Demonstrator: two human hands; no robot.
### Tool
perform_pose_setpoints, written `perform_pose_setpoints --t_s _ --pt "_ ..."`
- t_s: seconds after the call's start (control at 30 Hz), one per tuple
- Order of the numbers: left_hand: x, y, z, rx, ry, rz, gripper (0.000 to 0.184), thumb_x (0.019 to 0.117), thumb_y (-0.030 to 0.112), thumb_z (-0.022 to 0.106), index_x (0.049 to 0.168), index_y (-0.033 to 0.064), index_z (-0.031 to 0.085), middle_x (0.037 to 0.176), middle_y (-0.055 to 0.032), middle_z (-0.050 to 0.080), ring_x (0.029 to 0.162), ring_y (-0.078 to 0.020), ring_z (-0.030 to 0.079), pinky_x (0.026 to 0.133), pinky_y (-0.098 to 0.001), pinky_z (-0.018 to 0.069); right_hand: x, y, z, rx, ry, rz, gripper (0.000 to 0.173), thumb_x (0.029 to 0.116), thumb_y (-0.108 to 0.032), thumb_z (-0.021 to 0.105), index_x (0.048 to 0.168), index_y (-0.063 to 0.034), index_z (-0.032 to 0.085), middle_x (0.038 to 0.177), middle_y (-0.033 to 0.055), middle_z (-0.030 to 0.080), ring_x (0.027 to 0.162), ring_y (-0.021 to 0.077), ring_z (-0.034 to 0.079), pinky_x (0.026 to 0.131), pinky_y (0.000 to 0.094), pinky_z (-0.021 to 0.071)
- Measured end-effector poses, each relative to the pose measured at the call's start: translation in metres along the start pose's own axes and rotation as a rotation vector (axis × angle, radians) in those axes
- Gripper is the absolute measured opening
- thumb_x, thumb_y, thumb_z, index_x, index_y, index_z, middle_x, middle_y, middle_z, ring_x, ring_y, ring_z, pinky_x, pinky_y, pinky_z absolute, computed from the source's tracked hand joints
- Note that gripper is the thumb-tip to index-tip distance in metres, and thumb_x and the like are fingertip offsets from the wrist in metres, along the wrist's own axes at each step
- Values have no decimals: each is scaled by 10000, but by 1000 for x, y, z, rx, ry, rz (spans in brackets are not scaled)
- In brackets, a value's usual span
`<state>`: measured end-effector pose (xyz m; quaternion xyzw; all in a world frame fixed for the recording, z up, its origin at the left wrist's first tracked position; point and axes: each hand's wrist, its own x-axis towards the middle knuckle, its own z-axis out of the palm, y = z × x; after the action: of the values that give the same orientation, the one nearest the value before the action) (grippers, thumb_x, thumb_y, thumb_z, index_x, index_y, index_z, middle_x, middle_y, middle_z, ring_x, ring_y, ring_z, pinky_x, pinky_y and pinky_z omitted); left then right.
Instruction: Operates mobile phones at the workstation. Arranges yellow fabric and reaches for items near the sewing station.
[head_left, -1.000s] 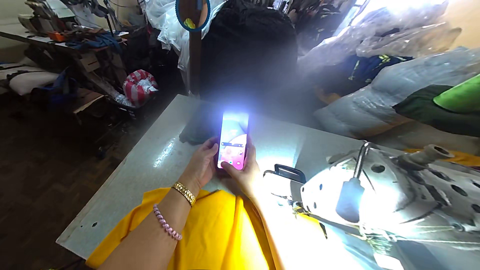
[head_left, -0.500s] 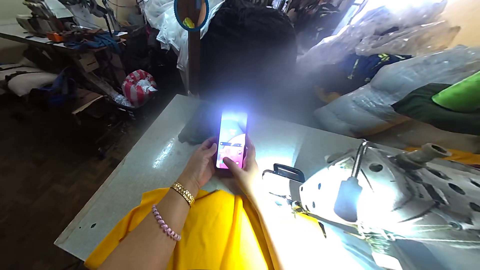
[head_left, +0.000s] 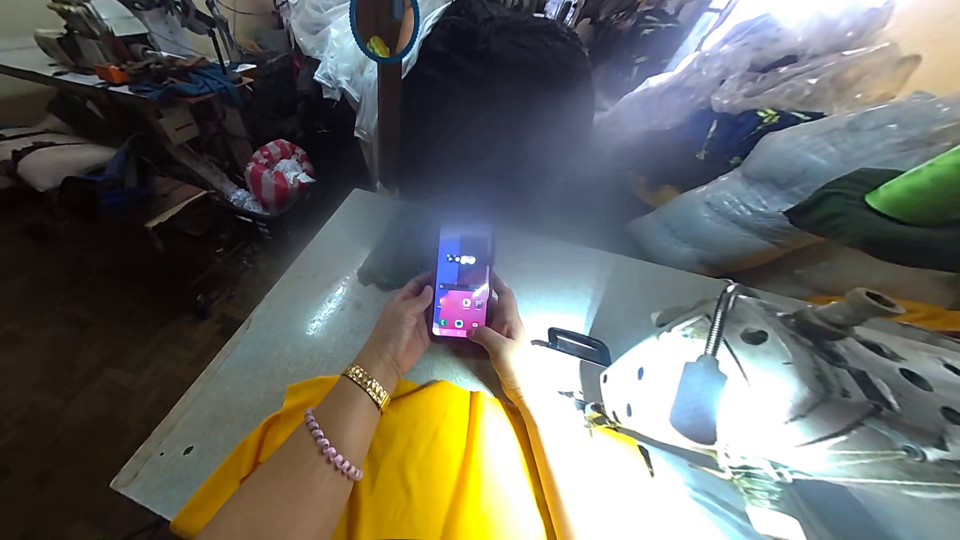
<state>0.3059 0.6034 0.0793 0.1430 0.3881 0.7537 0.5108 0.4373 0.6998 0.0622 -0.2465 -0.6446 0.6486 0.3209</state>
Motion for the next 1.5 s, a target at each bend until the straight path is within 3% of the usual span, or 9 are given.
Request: perform_pose_setpoints --t_s 0.13,0.43,1.5 --pt "0 -1 -1 5 -5 15 291 1118 216 352 1322 160 552 1179 -92 684 1023 -208 703 854 -411 593 2 -2 -7 54 -80 20 927 785 67 531 1607 -248 238 1304 65 661 1040 159 702 843 332 597" --pt "1 0 -3 -40 -13 17 280 1116 204 350 1287 150 566 1158 -96 695 995 -210 717 836 -406 604 7 4 -19 141 -227 -21 974 774 120 501 1621 -255 201 1352 74 646 1105 174 693 908 341 591" --pt "1 2 -3 -31 -17 7 295 1118 217 344 1321 156 550 1191 -98 683 1027 -218 706 851 -420 596 6 2 -17 126 -212 -9 999 756 121 540 1618 -256 204 1310 73 664 1087 170 698 904 345 595"
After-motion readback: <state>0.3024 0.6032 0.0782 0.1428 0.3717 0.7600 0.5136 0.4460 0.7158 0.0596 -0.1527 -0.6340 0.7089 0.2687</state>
